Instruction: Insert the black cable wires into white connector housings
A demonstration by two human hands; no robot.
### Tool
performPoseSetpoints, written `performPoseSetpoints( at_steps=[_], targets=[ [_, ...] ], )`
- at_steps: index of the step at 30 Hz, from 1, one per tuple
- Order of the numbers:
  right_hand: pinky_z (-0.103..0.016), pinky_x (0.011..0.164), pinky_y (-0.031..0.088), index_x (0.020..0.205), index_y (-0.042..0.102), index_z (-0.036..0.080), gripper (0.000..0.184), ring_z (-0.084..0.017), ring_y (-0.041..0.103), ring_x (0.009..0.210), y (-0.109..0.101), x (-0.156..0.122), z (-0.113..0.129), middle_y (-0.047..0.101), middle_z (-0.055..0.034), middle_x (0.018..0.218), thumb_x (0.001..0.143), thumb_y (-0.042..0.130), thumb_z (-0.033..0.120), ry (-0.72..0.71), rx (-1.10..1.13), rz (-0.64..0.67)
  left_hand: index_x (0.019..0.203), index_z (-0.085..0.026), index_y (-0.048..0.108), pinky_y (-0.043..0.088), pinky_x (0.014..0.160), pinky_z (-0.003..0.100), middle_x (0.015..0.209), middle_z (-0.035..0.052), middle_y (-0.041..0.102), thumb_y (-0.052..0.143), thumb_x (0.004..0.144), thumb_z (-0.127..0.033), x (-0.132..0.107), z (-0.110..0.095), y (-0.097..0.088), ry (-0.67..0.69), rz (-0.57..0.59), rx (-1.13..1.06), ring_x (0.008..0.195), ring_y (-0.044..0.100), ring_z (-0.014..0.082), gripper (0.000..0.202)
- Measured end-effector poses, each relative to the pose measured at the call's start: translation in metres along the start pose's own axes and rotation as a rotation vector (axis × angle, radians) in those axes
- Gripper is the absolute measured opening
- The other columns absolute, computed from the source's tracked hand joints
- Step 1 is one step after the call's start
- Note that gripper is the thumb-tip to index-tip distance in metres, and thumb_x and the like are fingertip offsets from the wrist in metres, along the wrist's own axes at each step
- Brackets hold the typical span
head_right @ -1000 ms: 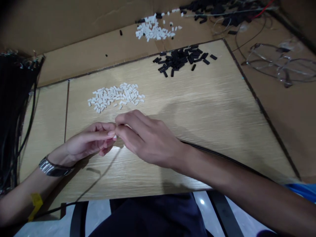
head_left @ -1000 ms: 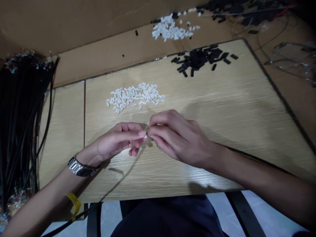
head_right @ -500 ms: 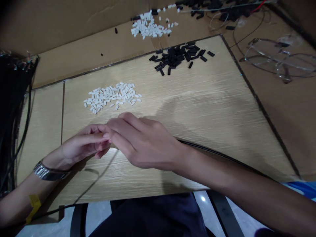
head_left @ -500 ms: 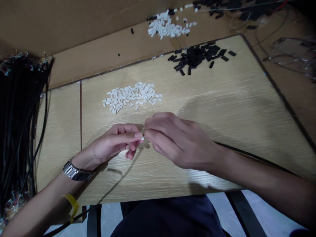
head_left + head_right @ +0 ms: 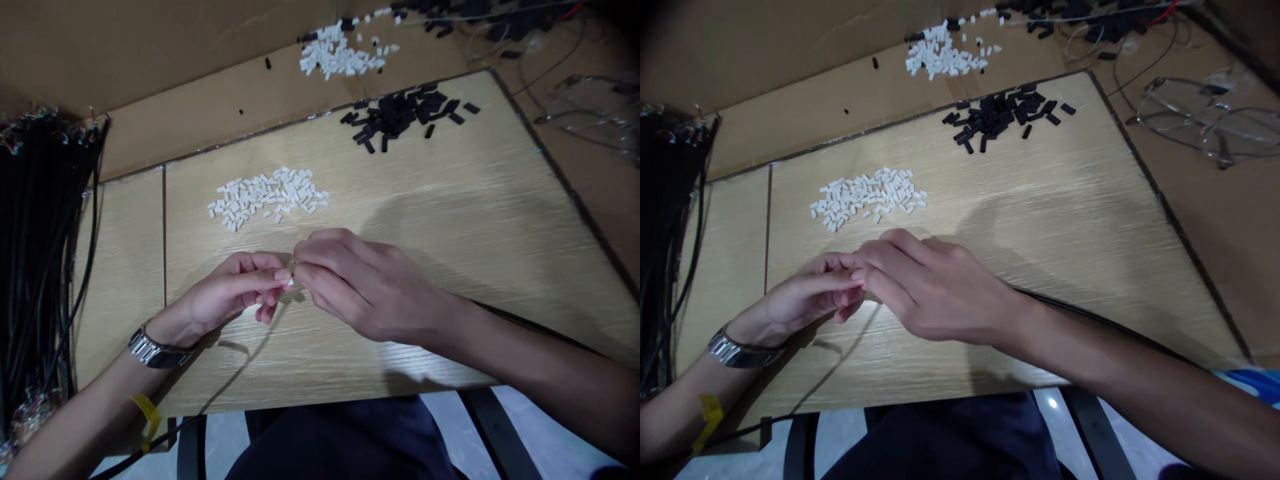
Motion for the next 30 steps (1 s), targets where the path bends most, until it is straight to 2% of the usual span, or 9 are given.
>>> performPoseSetpoints(
  at_steps=[4, 9, 21, 30],
  targets=[
    [-0.032, 0.066, 0.055, 0.096, 0.062, 0.008, 0.013, -0.025, 0.067, 0.093, -0.0013, -0.0001, -0.0026, 0.072, -0.0114, 0.098, 0.096, 0.049, 0.005, 0.0, 0.003, 0.003, 0.07, -0.012, 0.069, 0.046, 0.045, 0.012, 0.055, -0.0039, 0.058, 0.078, 0.082, -0.024, -0.0005, -0.0016, -0.0007, 0.003, -0.009, -0.006, 0.047, 0.057, 0.006, 0.018],
    [-0.032, 0.06, 0.054, 0.099, 0.06, 0.009, 0.01, -0.026, 0.067, 0.093, -0.002, -0.0005, 0.0009, 0.073, -0.0104, 0.099, 0.095, 0.051, 0.006, -0.005, 0.006, -0.013, 0.072, -0.013, 0.068, 0.046, 0.046, 0.013, 0.054, -0.0035, 0.058, 0.076, 0.084, -0.025, -0.0005, -0.0006, -0.002, -0.003, 0.005, 0.023, 0.047, 0.058, 0.0063, 0.019],
    [-0.031, 0.053, 0.051, 0.103, 0.062, 0.008, 0.013, -0.026, 0.067, 0.095, -0.0058, -0.0005, 0.0014, 0.073, -0.0107, 0.1, 0.097, 0.051, 0.009, 0.0, 0.008, -0.057, 0.074, -0.012, 0.069, 0.044, 0.042, 0.014, 0.053, -0.0048, 0.052, 0.079, 0.079, -0.03, -0.001, 0.0006, -0.0009, -0.046, 0.017, 0.044, 0.045, 0.052, 0.0061, 0.022],
    [-0.03, 0.052, 0.051, 0.101, 0.063, 0.007, 0.015, -0.025, 0.068, 0.094, -0.0049, -0.0008, 0.0037, 0.073, -0.01, 0.098, 0.098, 0.049, 0.008, 0.003, 0.029, -0.068, 0.075, -0.012, 0.065, 0.046, 0.044, 0.012, 0.053, -0.007, 0.05, 0.076, 0.082, -0.03, -0.0015, 0.0008, 0.0005, -0.051, 0.028, 0.062, 0.046, 0.051, 0.0052, 0.022]
  ],
)
Point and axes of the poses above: each hand's wrist, its own x-axis towards the middle knuckle, its own y-axis out of the palm, z = x × y, the point moved 8 cm from there along x, towards the middle knuckle
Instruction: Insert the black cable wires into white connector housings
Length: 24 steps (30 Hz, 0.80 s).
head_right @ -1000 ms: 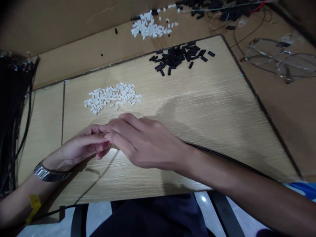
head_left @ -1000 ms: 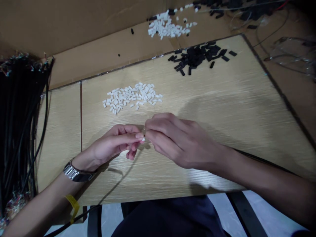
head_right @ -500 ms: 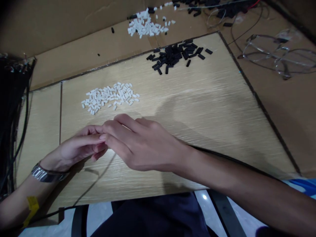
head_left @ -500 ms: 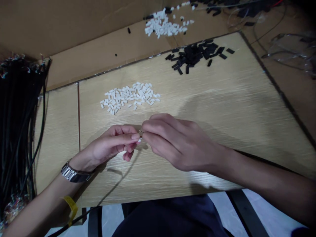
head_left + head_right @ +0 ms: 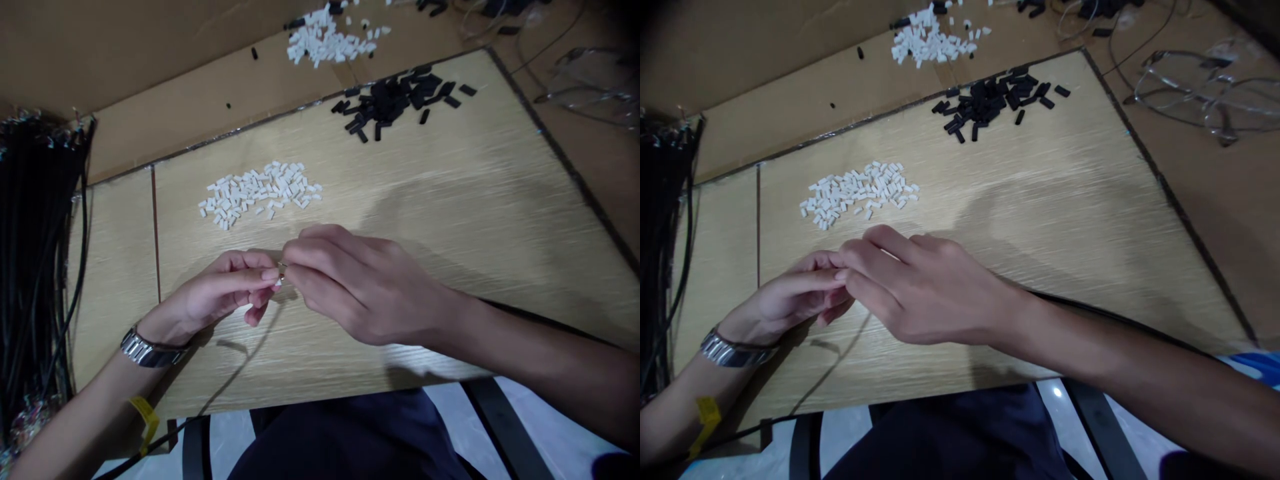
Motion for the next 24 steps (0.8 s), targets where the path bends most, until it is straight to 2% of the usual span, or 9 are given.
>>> performPoseSetpoints(
  at_steps=[6, 11, 19, 24],
  targets=[
    [-0.031, 0.055, 0.051, 0.101, 0.062, 0.007, 0.013, -0.026, 0.067, 0.094, -0.0005, -0.0005, 0.0012, 0.073, -0.0105, 0.1, 0.098, 0.05, 0.009, -0.006, 0.016, -0.014, 0.071, -0.012, 0.065, 0.048, 0.042, 0.013, 0.052, -0.0071, 0.051, 0.077, 0.081, -0.028, 0.0001, -0.0008, -0.0004, -0.008, 0.029, -0.016, 0.044, 0.049, 0.0052, 0.022],
    [-0.031, 0.058, 0.052, 0.102, 0.061, 0.006, 0.01, -0.025, 0.066, 0.095, -0.0021, -0.0023, 0.0028, 0.071, -0.0114, 0.101, 0.096, 0.052, 0.008, -0.018, 0.027, -0.045, 0.074, -0.013, 0.071, 0.047, 0.042, 0.012, 0.052, -0.0062, 0.052, 0.074, 0.083, -0.026, -0.0004, -0.0003, -0.0004, -0.009, 0.089, 0.007, 0.042, 0.045, 0.0046, 0.016],
    [-0.031, 0.062, 0.054, 0.1, 0.065, 0.008, 0.016, -0.024, 0.063, 0.098, -0.0002, -0.0047, 0.0043, 0.069, -0.012, 0.106, 0.097, 0.05, 0.008, -0.026, 0.025, -0.018, 0.072, -0.015, 0.071, 0.043, 0.041, 0.013, 0.051, -0.0051, 0.053, 0.072, 0.084, -0.027, -0.0018, -0.0021, 0.0016, -0.013, 0.092, 0.049, 0.043, 0.045, 0.0058, 0.018],
    [-0.031, 0.067, 0.055, 0.105, 0.065, 0.007, 0.02, -0.023, 0.062, 0.103, -0.0005, -0.0043, 0.0037, 0.069, -0.0121, 0.107, 0.1, 0.046, 0.009, -0.013, 0.059, -0.008, 0.074, -0.016, 0.071, 0.038, 0.04, 0.014, 0.048, -0.0059, 0.051, 0.074, 0.083, -0.033, -0.0014, -0.0001, -0.0016, -0.015, 0.094, 0.094, 0.04, 0.044, 0.0057, 0.019]
  ],
)
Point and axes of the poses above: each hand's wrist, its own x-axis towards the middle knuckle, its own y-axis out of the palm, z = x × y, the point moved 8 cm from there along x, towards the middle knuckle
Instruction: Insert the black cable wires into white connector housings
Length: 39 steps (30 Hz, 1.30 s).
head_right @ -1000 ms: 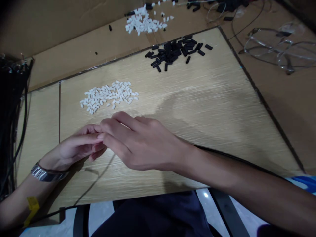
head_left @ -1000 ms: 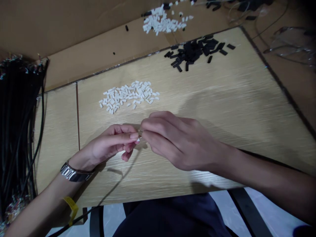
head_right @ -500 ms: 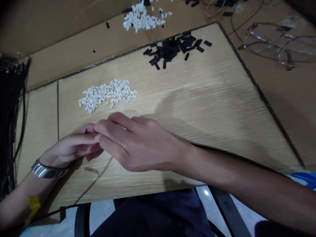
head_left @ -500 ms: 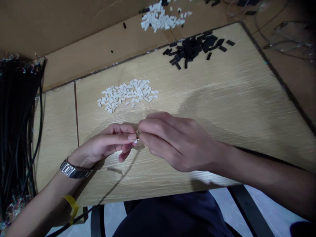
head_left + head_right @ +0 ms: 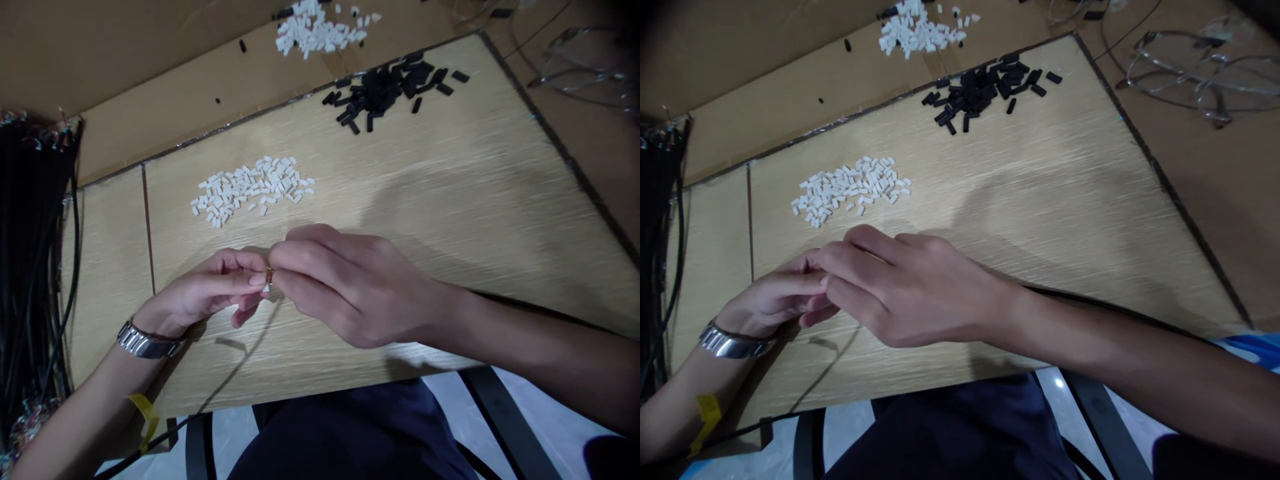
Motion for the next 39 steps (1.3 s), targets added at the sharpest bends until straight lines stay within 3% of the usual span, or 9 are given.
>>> performPoseSetpoints(
  at_steps=[6, 13, 30, 39],
  targets=[
    [-0.033, 0.074, 0.057, 0.109, 0.063, 0.007, 0.023, -0.024, 0.061, 0.106, 0.0015, 0.0009, 0.0015, 0.068, -0.0119, 0.109, 0.102, 0.041, 0.011, -0.015, 0.029, 0.041, 0.064, -0.016, 0.065, 0.038, 0.04, 0.013, 0.045, -0.0062, 0.047, 0.073, 0.082, -0.031, -0.001, -0.0022, -0.0005, 0.008, -0.042, 0.042, 0.04, 0.046, 0.0057, 0.024],
    [-0.033, 0.071, 0.057, 0.115, 0.062, 0.005, 0.024, -0.024, 0.059, 0.107, -0.0005, 0.0004, 0.0027, 0.066, -0.0125, 0.119, 0.102, 0.042, 0.011, -0.032, 0.014, 0.029, 0.056, -0.015, 0.058, 0.039, 0.041, 0.013, 0.048, -0.0055, 0.048, 0.073, 0.078, -0.024, -0.0003, -0.0017, 0.0016, -0.017, -0.024, 0.014, 0.04, 0.045, 0.0043, 0.028],
    [-0.032, 0.072, 0.056, 0.114, 0.064, 0.008, 0.027, -0.024, 0.061, 0.11, 0.004, 0.001, 0.0015, 0.068, -0.0119, 0.109, 0.103, 0.04, 0.012, 0.017, 0.027, 0.053, 0.064, -0.016, 0.062, 0.043, 0.041, 0.012, 0.05, -0.0059, 0.046, 0.073, 0.081, -0.028, 0.0007, -0.0038, 0.0035, -0.015, -0.011, 0.001, 0.041, 0.042, 0.005, 0.024],
    [-0.031, 0.067, 0.056, 0.109, 0.063, 0.006, 0.025, -0.025, 0.061, 0.109, 0.0079, -0.0006, -0.0011, 0.068, -0.0143, 0.108, 0.102, 0.039, 0.009, 0.039, 0.031, 0.049, 0.071, -0.014, 0.064, 0.04, 0.039, 0.011, 0.048, -0.0069, 0.046, 0.076, 0.081, -0.031, -0.0018, 0.0031, 0.0026, -0.05, -0.111, -0.114, 0.041, 0.043, 0.0049, 0.023]
  ],
)
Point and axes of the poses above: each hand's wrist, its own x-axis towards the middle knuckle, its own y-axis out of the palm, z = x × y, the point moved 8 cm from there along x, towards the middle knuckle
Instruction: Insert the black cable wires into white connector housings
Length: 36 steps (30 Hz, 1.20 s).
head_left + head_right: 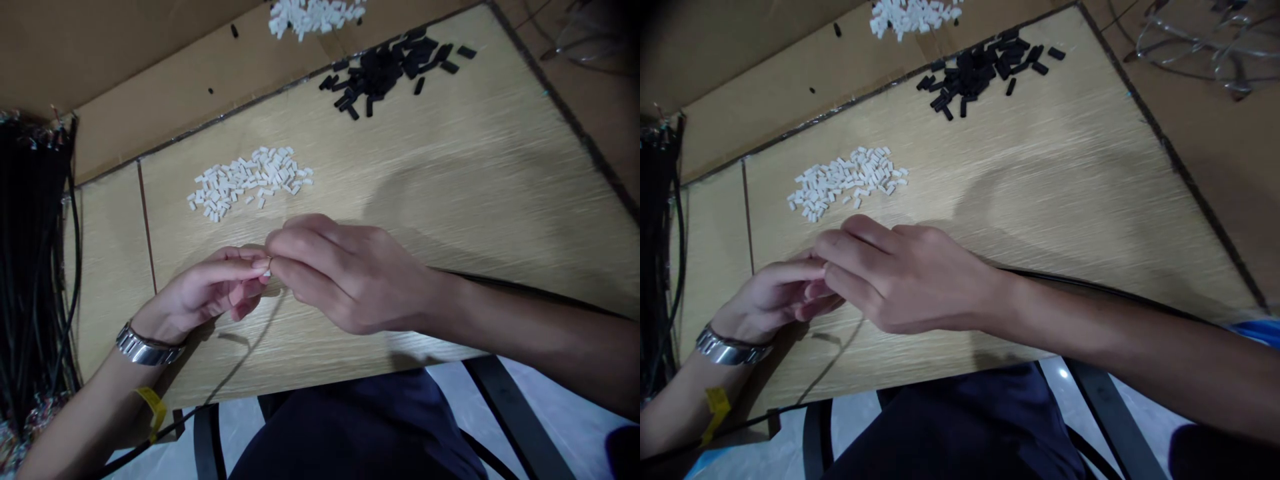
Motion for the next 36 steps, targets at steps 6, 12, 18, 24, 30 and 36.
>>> performPoseSetpoints(
  at_steps=[6, 12, 18, 24, 30, 36],
  targets=[
    [-0.03, 0.063, 0.054, 0.099, 0.059, 0.013, 0.013, -0.023, 0.061, 0.102, 0.011, -0.004, -0.024, 0.065, -0.0118, 0.107, 0.099, 0.046, 0.012, 0.203, 0.16, 0.006, 0.101, -0.015, 0.068, 0.055, 0.064, 0.023, 0.086, 0.0027, 0.066, 0.066, 0.093, -0.036, -0.01, -0.03, -0.003, 0.409, -0.178, 0.416, 0.071, 0.064, 0.0132, 0.023],
    [-0.035, 0.074, 0.056, 0.095, 0.057, 0.014, 0.007, -0.023, 0.06, 0.102, 0.014, -0.005, -0.031, 0.062, -0.0133, 0.109, 0.096, 0.052, 0.01, 0.239, 0.238, -0.005, 0.103, -0.025, 0.075, 0.054, 0.085, 0.031, 0.101, 0.0044, 0.074, 0.076, 0.083, -0.017, -0.037, -0.046, 0.002, 0.793, -0.423, 1.031, 0.09, 0.068, 0.0193, 0.022],
    [-0.035, 0.074, 0.054, 0.093, 0.057, 0.014, 0.009, -0.023, 0.059, 0.099, 0.019, -0.006, -0.029, 0.061, -0.0121, 0.105, 0.097, 0.05, 0.012, 0.256, 0.27, 0.038, 0.097, -0.023, 0.075, 0.055, 0.073, 0.027, 0.089, 0.0024, 0.077, 0.073, 0.087, -0.02, -0.032, -0.036, 0.0, 0.734, -0.493, 0.975, 0.076, 0.07, 0.0157, 0.01],
    [-0.034, 0.079, 0.05, 0.092, 0.057, 0.016, 0.008, -0.021, 0.057, 0.097, 0.025, -0.01, -0.034, 0.058, -0.0097, 0.103, 0.097, 0.05, 0.013, 0.377, 0.442, 0.034, 0.088, -0.018, 0.073, 0.059, 0.066, 0.023, 0.073, 0.0009, 0.077, 0.073, 0.088, -0.023, -0.024, -0.025, -0.005, 0.692, -0.537, 0.706, 0.066, 0.072, 0.013, 0.005],
    [-0.036, 0.082, 0.049, 0.091, 0.055, 0.016, 0.01, -0.021, 0.056, 0.094, 0.033, -0.013, -0.036, 0.056, -0.0107, 0.102, 0.098, 0.048, 0.015, 0.46, 0.524, 0.021, 0.089, -0.018, 0.073, 0.059, 0.065, 0.02, 0.076, 0.0005, 0.077, 0.073, 0.088, -0.022, -0.023, -0.022, -0.005, 0.71, -0.525, 0.723, 0.067, 0.072, 0.0117, 0.004],
    [-0.03, 0.082, 0.047, 0.09, 0.061, 0.015, 0.009, -0.018, 0.058, 0.095, 0.031, -0.013, -0.043, 0.057, -0.0067, 0.101, 0.096, 0.054, 0.017, 0.493, 0.57, 0.045, 0.088, -0.017, 0.072, 0.06, 0.067, 0.02, 0.072, 0.0001, 0.077, 0.072, 0.088, -0.019, -0.02, -0.026, -0.006, 0.708, -0.505, 0.65, 0.065, 0.072, 0.0108, 0.002]
  ],
)
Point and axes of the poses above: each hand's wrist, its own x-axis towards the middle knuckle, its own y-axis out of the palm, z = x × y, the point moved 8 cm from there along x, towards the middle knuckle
